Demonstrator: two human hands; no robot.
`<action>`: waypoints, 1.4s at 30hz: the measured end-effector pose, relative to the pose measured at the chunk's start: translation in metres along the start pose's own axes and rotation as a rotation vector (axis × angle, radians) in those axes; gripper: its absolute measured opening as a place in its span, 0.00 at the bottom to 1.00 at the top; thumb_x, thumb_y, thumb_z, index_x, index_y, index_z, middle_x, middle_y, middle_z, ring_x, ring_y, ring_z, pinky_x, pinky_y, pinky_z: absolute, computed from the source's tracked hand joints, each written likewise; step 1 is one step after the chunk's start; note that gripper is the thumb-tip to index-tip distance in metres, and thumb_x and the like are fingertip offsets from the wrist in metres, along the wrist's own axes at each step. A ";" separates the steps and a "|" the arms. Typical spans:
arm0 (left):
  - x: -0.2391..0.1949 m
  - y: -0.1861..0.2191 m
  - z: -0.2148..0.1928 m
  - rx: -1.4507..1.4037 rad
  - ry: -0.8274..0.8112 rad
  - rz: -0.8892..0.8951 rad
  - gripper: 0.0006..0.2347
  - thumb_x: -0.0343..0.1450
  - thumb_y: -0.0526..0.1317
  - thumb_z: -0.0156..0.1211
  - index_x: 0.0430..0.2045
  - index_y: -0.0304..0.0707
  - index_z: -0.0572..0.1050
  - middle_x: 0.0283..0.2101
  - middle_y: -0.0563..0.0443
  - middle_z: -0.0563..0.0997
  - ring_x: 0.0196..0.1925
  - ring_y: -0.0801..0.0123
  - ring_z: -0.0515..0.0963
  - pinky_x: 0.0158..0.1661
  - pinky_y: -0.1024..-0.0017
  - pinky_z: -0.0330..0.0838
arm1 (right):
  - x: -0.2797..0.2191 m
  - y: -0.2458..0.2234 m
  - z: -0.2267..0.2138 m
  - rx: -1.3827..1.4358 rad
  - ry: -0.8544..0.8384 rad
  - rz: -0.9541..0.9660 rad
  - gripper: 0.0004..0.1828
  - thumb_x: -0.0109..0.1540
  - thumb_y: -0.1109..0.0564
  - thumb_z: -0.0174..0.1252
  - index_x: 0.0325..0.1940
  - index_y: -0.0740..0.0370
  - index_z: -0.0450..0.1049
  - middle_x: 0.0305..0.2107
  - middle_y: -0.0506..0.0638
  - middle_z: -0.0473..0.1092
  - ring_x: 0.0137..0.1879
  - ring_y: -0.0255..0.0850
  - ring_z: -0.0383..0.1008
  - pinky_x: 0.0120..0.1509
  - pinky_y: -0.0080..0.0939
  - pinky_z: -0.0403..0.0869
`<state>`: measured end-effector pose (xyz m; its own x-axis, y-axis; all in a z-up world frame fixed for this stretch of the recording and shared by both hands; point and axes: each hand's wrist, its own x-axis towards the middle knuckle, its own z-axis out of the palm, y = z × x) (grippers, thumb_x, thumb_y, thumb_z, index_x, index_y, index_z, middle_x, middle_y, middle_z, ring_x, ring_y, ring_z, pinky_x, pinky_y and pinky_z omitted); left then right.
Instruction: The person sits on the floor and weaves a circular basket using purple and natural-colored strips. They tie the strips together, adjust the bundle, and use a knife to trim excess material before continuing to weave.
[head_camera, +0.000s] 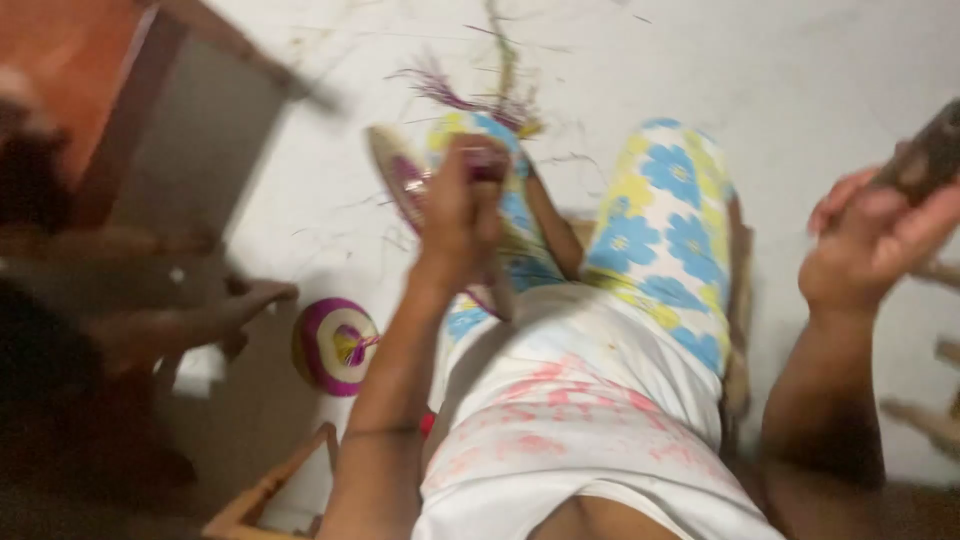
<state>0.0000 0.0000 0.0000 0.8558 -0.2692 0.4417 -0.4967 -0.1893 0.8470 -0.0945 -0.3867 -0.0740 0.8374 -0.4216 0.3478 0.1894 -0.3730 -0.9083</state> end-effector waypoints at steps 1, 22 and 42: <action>0.002 -0.003 -0.006 -0.046 0.070 -0.033 0.10 0.72 0.28 0.37 0.43 0.33 0.65 0.43 0.46 0.67 0.43 0.65 0.67 0.49 0.69 0.66 | -0.004 0.046 -0.031 0.050 0.114 0.045 0.28 0.89 0.51 0.46 0.88 0.41 0.40 0.45 0.60 0.62 0.44 0.42 0.60 0.48 0.41 0.68; -0.003 0.018 -0.024 0.023 0.085 -0.083 0.12 0.81 0.41 0.46 0.48 0.25 0.66 0.27 0.48 0.68 0.26 0.72 0.64 0.33 0.72 0.63 | -0.172 0.282 -0.102 -0.745 -0.271 0.730 0.26 0.55 0.55 0.73 0.57 0.51 0.78 0.42 0.58 0.74 0.52 0.54 0.78 0.54 0.50 0.77; 0.000 0.022 -0.014 0.010 0.053 -0.074 0.09 0.81 0.37 0.47 0.43 0.25 0.69 0.28 0.49 0.67 0.26 0.75 0.61 0.31 0.73 0.59 | -0.128 0.255 -0.090 -0.743 -0.362 0.537 0.12 0.64 0.55 0.69 0.52 0.46 0.80 0.44 0.54 0.70 0.55 0.55 0.76 0.58 0.51 0.75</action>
<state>-0.0085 0.0091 0.0228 0.8967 -0.2041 0.3928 -0.4327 -0.2163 0.8752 -0.1990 -0.5024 -0.3294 0.8480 -0.4547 -0.2724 -0.5282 -0.6826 -0.5050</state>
